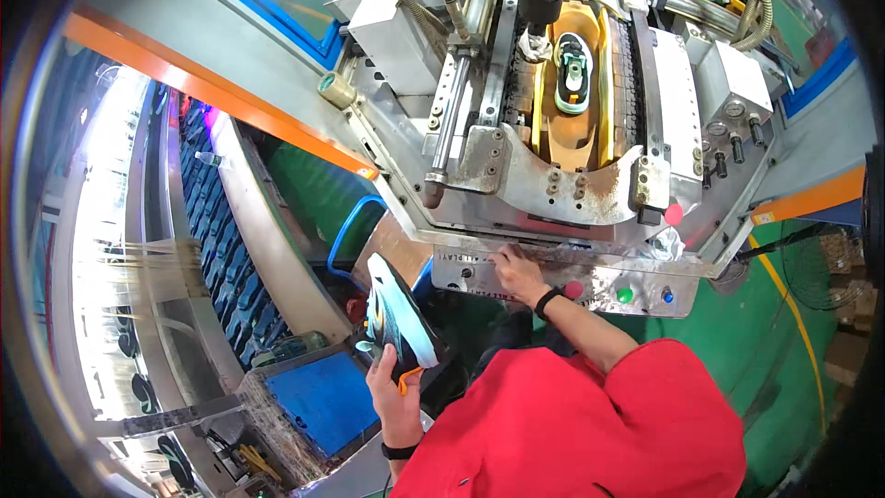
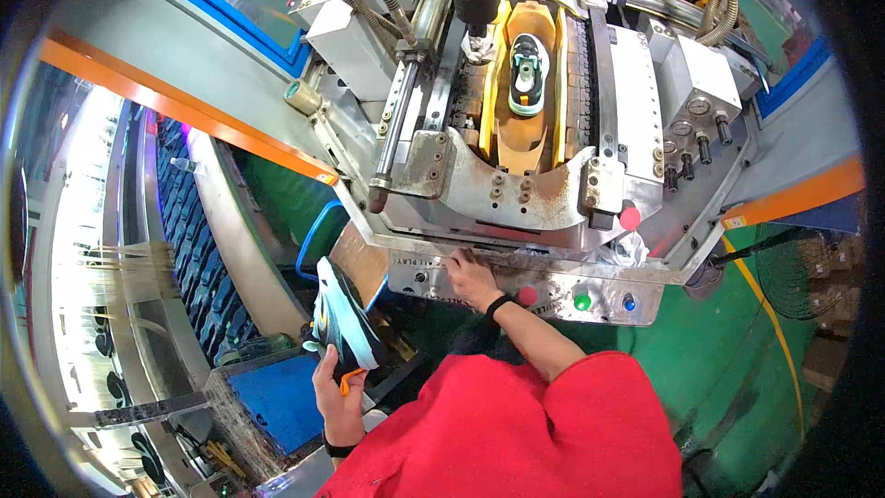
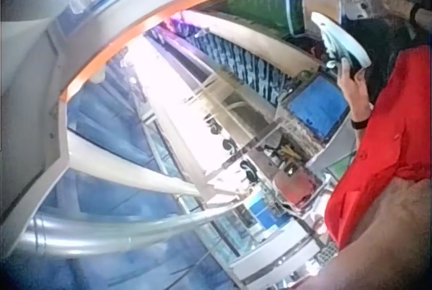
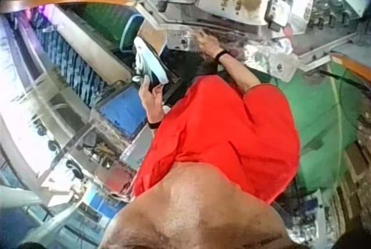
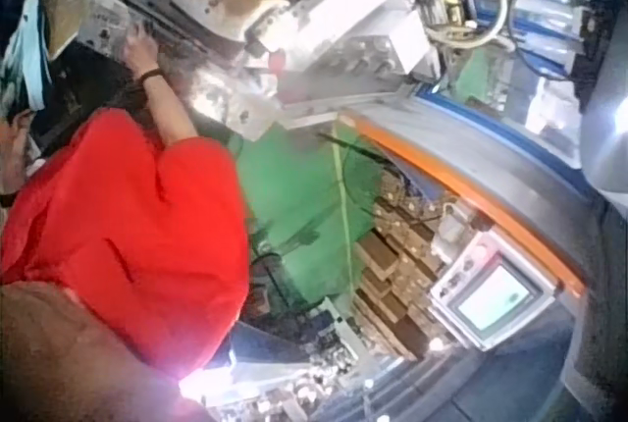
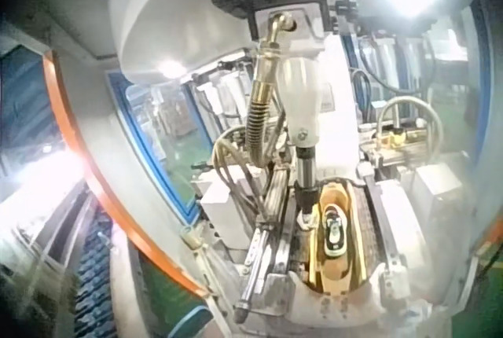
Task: Picking up shoe uppers from a conveyor, placing them into an industrial lasting machine for shaping, and then placing the shoes on a separate conveyor belt.
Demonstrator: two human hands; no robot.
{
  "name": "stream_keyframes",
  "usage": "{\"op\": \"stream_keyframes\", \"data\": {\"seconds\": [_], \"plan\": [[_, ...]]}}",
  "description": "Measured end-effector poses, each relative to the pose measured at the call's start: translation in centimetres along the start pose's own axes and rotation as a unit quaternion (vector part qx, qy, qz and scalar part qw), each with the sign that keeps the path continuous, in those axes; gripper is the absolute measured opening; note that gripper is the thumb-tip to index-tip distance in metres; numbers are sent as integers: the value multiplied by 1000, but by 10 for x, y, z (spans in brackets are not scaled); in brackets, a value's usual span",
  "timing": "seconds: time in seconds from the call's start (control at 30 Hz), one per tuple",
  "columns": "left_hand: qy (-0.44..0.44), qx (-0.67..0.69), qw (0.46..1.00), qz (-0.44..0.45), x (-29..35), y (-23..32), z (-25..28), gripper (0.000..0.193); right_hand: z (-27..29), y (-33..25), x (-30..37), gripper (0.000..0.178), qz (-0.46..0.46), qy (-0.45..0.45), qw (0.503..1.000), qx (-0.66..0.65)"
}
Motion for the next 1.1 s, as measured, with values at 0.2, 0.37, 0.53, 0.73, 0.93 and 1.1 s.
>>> {"op": "stream_keyframes", "data": {"seconds": [0.2,0.37,0.53,0.73,0.93,1.1], "plan": [[-12,44,998,36,7,-8,9,23,50,-27,-23,24,-39,9,999,-33],[11,22,999,26,9,-12,17,21,288,-55,-134,22,65,410,909,20],[-4,49,998,29,7,-19,10,23,447,-51,-288,70,150,418,825,-349],[-32,69,997,32,7,-34,-3,28,466,-43,-310,34,20,405,898,-174],[6,111,994,16,15,-54,30,27,444,-17,-351,30,104,395,871,-274],[52,70,996,36,38,-69,64,27,441,58,-381,31,92,281,940,-173]]}}
Point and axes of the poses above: each hand's wrist, its own x-axis away from the middle knuckle, its own z-axis out of the back of the hand, y = z × x, the point moved 5 cm from there along -x, towards the middle knuckle, and after that the axes turned 1 degree about -y, right-handed, at the moved point
